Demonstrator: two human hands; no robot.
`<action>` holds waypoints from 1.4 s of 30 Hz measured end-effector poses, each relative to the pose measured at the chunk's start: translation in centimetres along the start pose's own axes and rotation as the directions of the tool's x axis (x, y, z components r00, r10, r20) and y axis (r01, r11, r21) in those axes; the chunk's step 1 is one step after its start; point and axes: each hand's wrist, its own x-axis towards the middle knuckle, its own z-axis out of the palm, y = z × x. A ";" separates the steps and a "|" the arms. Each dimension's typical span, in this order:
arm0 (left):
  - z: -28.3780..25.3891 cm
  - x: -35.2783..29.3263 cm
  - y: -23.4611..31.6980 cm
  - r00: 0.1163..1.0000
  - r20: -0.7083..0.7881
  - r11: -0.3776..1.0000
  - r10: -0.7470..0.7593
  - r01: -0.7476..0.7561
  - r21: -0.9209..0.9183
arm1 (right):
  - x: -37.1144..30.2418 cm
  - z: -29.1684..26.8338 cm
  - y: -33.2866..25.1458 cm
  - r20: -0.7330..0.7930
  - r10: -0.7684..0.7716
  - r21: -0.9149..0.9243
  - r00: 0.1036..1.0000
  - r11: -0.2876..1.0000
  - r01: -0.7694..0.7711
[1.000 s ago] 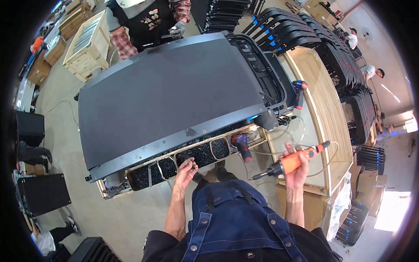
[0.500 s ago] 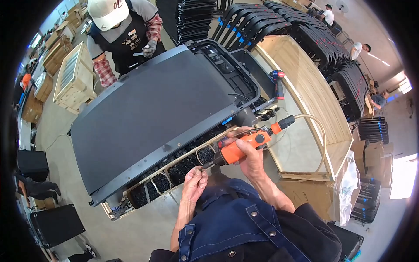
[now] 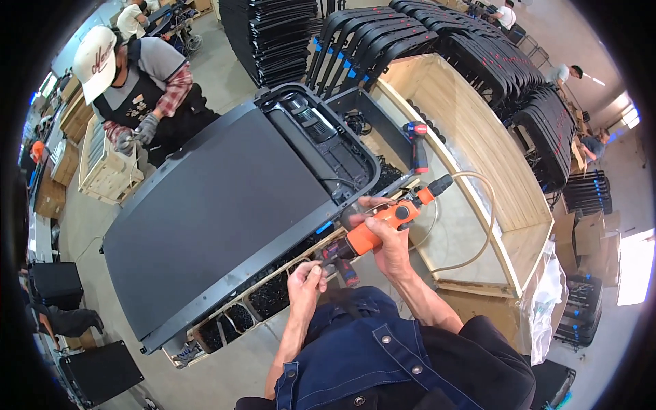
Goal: The recorder is assembling components of a treadmill, including attaching the belt frame and metal rollers using power tools.
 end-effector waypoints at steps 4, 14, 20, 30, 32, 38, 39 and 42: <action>2.8 6.1 -1.8 0.925 0.260 0.667 -0.278 0.381 -0.640 | 3.5 0.7 -1.0 0.099 -0.163 0.009 0.982 0.987 0.163; 6.3 12.7 -3.0 0.889 0.245 0.415 -0.387 0.406 -0.814 | 8.2 4.0 0.7 0.488 -0.056 -0.340 0.871 0.907 0.249; 5.5 8.8 -1.2 0.897 0.053 0.701 -0.440 0.379 -0.604 | 10.0 5.5 1.3 0.652 0.090 -0.401 0.753 0.883 0.241; 1.8 3.4 1.1 0.977 0.081 0.909 -0.198 0.214 -0.357 | 10.1 5.6 1.0 0.587 0.107 -0.423 0.803 0.886 0.192; 1.7 3.1 1.7 0.982 0.091 0.914 -0.163 0.186 -0.360 | 10.2 5.3 1.2 0.617 0.091 -0.427 0.782 0.873 0.235; 0.9 2.5 2.5 0.982 0.129 0.921 -0.135 0.173 -0.349 | 9.6 4.9 1.7 0.629 0.073 -0.408 0.774 0.878 0.249; 0.9 2.4 2.5 0.983 0.130 0.923 -0.131 0.169 -0.345 | 9.6 4.7 1.8 0.633 0.067 -0.399 0.771 0.882 0.251; 0.3 2.1 2.2 0.993 0.058 0.917 -0.099 0.114 -0.382 | 9.5 5.4 1.6 0.655 0.084 -0.391 0.751 0.888 0.242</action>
